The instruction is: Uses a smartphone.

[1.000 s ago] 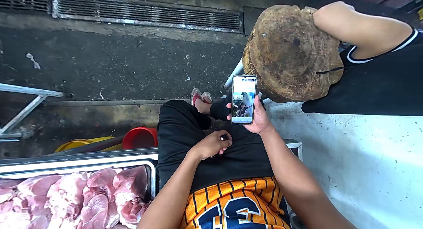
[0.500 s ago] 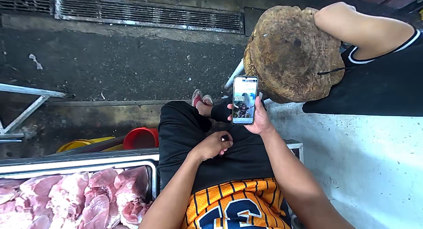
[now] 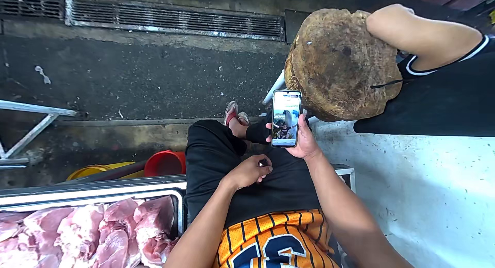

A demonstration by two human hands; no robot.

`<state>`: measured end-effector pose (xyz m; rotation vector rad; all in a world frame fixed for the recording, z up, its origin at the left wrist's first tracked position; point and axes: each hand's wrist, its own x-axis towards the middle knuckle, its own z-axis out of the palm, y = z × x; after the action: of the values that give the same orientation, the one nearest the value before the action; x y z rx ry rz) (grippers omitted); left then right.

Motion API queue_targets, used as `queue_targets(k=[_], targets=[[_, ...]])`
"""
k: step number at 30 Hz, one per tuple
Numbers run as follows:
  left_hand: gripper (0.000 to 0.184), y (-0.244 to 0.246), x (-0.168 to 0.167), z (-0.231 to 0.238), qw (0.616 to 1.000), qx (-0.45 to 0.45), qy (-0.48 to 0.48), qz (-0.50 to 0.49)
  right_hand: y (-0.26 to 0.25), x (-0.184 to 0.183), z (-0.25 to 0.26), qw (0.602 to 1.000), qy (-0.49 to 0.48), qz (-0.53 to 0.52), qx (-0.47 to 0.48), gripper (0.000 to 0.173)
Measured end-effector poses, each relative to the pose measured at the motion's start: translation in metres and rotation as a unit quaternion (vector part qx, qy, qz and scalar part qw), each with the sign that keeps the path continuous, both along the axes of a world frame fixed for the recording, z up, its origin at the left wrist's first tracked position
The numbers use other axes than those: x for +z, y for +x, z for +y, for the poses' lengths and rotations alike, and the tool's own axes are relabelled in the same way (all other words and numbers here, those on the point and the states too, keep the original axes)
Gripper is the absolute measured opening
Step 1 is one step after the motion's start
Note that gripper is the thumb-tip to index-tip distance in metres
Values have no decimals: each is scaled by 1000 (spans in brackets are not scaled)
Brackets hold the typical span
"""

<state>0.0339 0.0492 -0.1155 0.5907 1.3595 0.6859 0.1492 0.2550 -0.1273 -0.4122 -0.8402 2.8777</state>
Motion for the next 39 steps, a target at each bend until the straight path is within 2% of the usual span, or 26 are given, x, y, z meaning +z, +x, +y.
queue_targets(k=[11,19,32,39], targets=[[23,0,0,0,1000,7,3,-3,0,0,0,1000,-1,8,-1,76],[23,0,0,0,1000,8,4,-1,-1,-1,-1,1000,11,1,-5,53],[22,1,-2,0,999,41,8,-35,0,1,-2,1000,-7,6,3,57],[23,1,0,2,1000,19,-2,-4,-2,1,-5,1000,9,24,4,54]])
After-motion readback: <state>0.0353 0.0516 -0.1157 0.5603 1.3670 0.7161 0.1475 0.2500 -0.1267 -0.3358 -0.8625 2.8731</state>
